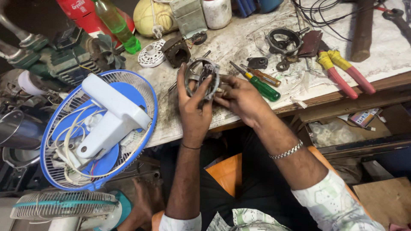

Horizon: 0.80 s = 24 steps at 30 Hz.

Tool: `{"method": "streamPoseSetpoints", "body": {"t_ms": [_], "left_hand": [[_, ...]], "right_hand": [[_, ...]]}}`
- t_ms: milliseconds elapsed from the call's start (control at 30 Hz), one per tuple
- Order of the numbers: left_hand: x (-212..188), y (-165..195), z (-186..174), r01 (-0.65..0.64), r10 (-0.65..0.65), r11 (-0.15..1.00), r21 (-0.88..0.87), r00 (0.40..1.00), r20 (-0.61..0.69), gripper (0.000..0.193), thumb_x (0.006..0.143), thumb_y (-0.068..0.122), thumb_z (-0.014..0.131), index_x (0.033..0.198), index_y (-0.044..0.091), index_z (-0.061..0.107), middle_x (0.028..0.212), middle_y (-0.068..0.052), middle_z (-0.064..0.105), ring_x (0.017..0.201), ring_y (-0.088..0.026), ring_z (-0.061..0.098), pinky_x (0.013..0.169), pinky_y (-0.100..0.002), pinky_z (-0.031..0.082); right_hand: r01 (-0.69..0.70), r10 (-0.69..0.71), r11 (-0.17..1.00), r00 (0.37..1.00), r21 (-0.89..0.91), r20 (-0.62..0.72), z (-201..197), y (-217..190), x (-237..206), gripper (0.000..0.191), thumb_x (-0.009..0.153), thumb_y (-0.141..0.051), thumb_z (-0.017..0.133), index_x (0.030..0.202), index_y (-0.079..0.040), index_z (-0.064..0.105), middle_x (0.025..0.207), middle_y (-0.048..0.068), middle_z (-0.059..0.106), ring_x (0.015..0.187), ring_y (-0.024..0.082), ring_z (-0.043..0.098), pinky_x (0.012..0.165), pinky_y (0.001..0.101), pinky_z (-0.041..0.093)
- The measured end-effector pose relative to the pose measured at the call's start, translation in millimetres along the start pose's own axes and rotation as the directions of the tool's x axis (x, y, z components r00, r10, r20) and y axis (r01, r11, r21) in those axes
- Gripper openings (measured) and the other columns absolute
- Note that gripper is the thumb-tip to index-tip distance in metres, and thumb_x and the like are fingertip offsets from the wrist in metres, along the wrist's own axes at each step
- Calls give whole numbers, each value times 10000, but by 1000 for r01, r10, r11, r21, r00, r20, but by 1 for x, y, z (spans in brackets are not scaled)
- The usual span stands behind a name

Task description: The person disassembles a small electrical motor using a screwdriver, removes the rotor and internal components, and then reassembles the motor housing and parts.

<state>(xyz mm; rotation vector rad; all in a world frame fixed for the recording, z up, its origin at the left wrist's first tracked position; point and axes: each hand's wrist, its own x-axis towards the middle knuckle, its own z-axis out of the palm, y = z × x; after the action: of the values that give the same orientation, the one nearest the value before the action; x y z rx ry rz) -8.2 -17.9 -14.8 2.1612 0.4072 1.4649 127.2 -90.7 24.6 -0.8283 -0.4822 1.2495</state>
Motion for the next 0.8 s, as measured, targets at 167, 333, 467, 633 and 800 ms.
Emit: {"method": "streamPoseSetpoints", "body": {"t_ms": [167, 333, 467, 633, 800], "left_hand": [[6, 1, 9, 12, -11, 989, 149, 1000, -7, 667, 790, -195, 569, 1362, 119, 706, 1694, -236, 241, 1598, -434, 336, 1298, -516, 388], [3, -1, 11, -38, 29, 968, 247, 999, 42, 653, 817, -171, 588, 1374, 150, 699, 1705, -253, 226, 1611, -454, 294, 1305, -518, 366], [1, -1, 11, -116, 88, 938, 327, 991, 98, 621, 851, -132, 654, 1390, 174, 693, 1689, -257, 246, 1587, -454, 330, 1300, -508, 370], [-3, 1, 13, -178, 141, 916, 360, 982, 128, 580, 906, -118, 668, 1393, 195, 693, 1678, -233, 272, 1578, -445, 354, 1310, -495, 382], [-7, 2, 15, -187, 150, 899, 397, 981, 123, 601, 914, -144, 660, 1401, 206, 696, 1675, -209, 301, 1572, -408, 394, 1298, -461, 443]], "right_hand": [[-35, -9, 978, 978, 205, 207, 2, 2, 6, 440, 876, 182, 419, 1302, 105, 497, 1186, 191, 606, 1033, 221, 659, 1002, 343, 584], [-35, -32, 962, 971, 270, 237, -6, 6, 10, 377, 915, 179, 442, 1273, 100, 530, 1153, 158, 622, 986, 199, 651, 987, 355, 582], [-23, -4, 975, 992, 219, 125, -7, 4, 10, 279, 914, 158, 469, 1173, 76, 534, 1111, 158, 658, 1005, 230, 690, 970, 382, 605], [-35, 9, 966, 995, 255, 100, -5, 4, 7, 208, 964, 70, 520, 1153, 82, 607, 1131, 174, 692, 1055, 237, 705, 951, 338, 622], [-8, -25, 967, 992, 256, 127, -9, 7, 9, 184, 1027, 11, 547, 1179, 76, 628, 1154, 195, 681, 1030, 231, 709, 919, 323, 616]]}}
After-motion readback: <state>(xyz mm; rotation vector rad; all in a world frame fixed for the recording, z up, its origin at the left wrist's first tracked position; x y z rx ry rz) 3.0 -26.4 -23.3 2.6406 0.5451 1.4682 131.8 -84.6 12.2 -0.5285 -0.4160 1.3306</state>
